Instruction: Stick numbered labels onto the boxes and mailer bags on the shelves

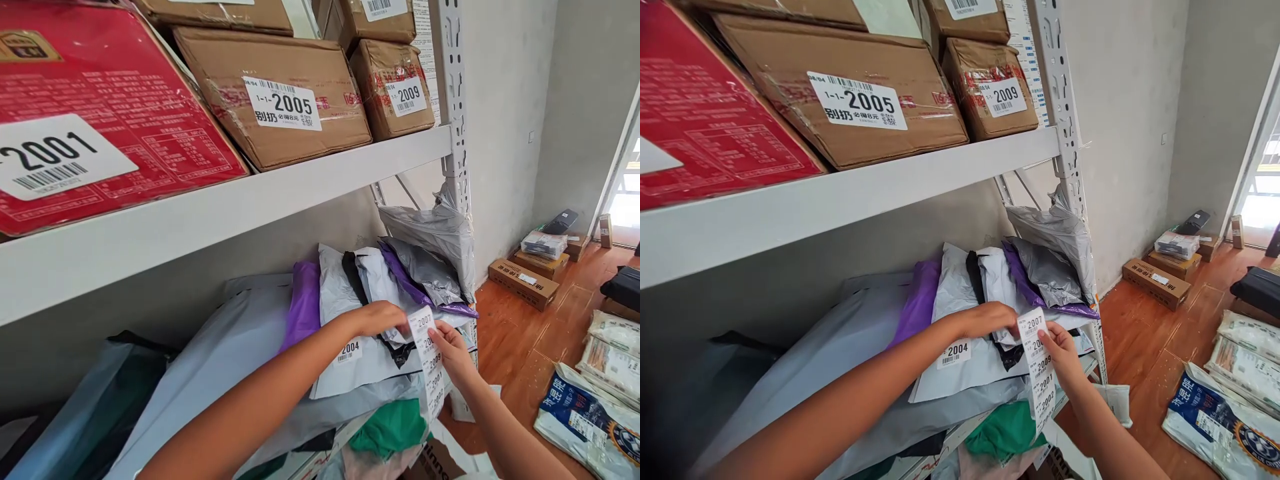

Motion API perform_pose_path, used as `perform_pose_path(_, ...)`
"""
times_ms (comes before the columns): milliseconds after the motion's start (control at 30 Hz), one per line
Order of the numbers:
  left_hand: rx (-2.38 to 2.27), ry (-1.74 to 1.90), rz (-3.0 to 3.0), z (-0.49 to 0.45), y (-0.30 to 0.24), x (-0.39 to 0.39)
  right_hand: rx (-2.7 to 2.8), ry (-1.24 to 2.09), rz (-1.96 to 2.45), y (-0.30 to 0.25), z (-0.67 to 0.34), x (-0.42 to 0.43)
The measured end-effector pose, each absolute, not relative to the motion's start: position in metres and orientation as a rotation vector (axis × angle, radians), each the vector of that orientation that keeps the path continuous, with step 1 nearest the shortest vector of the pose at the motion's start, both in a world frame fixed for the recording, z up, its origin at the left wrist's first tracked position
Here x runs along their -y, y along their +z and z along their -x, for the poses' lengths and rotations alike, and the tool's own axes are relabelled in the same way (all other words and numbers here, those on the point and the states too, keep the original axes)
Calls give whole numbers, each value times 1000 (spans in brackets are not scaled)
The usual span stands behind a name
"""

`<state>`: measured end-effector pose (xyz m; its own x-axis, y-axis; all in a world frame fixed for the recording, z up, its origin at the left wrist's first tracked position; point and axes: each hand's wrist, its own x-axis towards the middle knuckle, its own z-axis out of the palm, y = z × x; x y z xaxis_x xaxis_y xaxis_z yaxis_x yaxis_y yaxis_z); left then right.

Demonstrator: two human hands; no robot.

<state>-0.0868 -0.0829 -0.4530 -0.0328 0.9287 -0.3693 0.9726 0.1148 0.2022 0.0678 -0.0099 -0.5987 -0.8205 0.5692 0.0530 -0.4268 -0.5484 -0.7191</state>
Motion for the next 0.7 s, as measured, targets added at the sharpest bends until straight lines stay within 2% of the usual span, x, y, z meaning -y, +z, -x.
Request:
perform_pose_path(433,-2355,-36,-1558,83,-470,73,1142,2228,561,-604,-35,18)
perform_pose_path(700,-2556,-248,-1591,66,-480,69,1122,2312,549,-602,-38,22)
